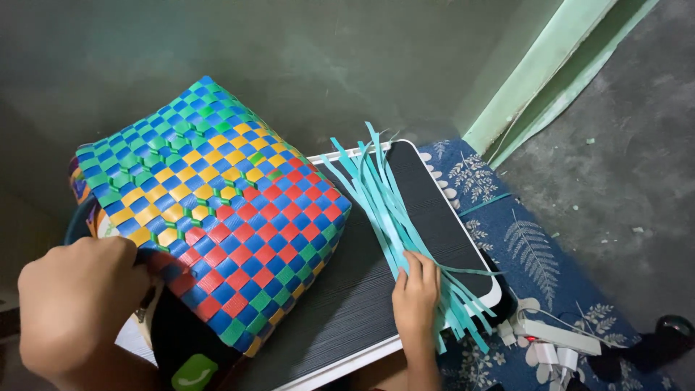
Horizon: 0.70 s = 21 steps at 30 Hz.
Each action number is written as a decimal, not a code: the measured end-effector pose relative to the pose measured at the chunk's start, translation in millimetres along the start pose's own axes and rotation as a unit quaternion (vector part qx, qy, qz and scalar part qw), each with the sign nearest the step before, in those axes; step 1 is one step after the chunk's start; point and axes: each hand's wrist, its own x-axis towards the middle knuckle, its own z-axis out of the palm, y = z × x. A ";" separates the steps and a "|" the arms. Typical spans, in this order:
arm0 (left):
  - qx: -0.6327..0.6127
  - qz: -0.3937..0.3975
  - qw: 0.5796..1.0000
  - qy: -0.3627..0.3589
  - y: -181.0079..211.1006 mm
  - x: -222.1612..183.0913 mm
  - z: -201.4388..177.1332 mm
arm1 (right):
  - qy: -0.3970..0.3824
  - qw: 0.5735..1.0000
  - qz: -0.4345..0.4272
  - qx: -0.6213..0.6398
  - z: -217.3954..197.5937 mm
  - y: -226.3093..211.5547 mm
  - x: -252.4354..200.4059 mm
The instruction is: Weaving colorful plastic strips into a bag while holding a smartphone
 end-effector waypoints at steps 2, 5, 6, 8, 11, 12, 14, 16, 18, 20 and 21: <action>-0.004 0.005 1.000 0.011 0.7 2.6 2.4 | 0.040 0.999 -0.012 0.007 -12.2 -16.0 5.5; -0.023 0.008 0.999 0.031 5.3 -0.5 -0.1 | 0.101 0.994 -0.046 0.017 -25.8 -31.2 9.9; -0.037 0.006 0.999 0.037 7.6 -1.6 -2.5 | 0.120 0.990 -0.067 0.021 -28.8 -34.8 11.1; -0.033 0.008 0.998 0.058 12.8 -4.2 2.0 | 0.140 0.987 -0.077 0.034 -30.8 -39.2 10.3; -0.043 0.012 0.996 0.073 17.8 -12.4 -0.2 | 0.185 0.976 -0.104 0.040 -34.5 -44.2 9.4; -0.057 0.018 0.996 0.066 20.0 -16.3 -2.0 | 0.210 0.970 -0.120 0.030 -36.5 -44.9 8.5; -0.060 0.036 0.995 0.071 27.5 -23.7 -4.7 | 0.227 0.966 -0.108 0.067 -27.4 -32.0 -5.4; -0.062 0.053 0.994 0.076 34.5 -27.3 2.4 | 0.243 0.960 -0.096 0.104 -22.7 -25.1 -14.7; -0.067 0.088 0.975 0.195 40.9 -27.9 19.1 | 0.236 0.962 -0.107 0.091 -22.4 -24.3 -20.1; -0.048 0.104 0.967 0.229 40.1 -32.3 16.1 | 0.214 0.963 -0.120 0.116 -24.3 -26.9 -20.7; -0.030 0.122 0.956 0.264 39.5 -34.4 14.3 | 0.194 0.962 -0.133 0.139 -25.2 -28.4 -20.5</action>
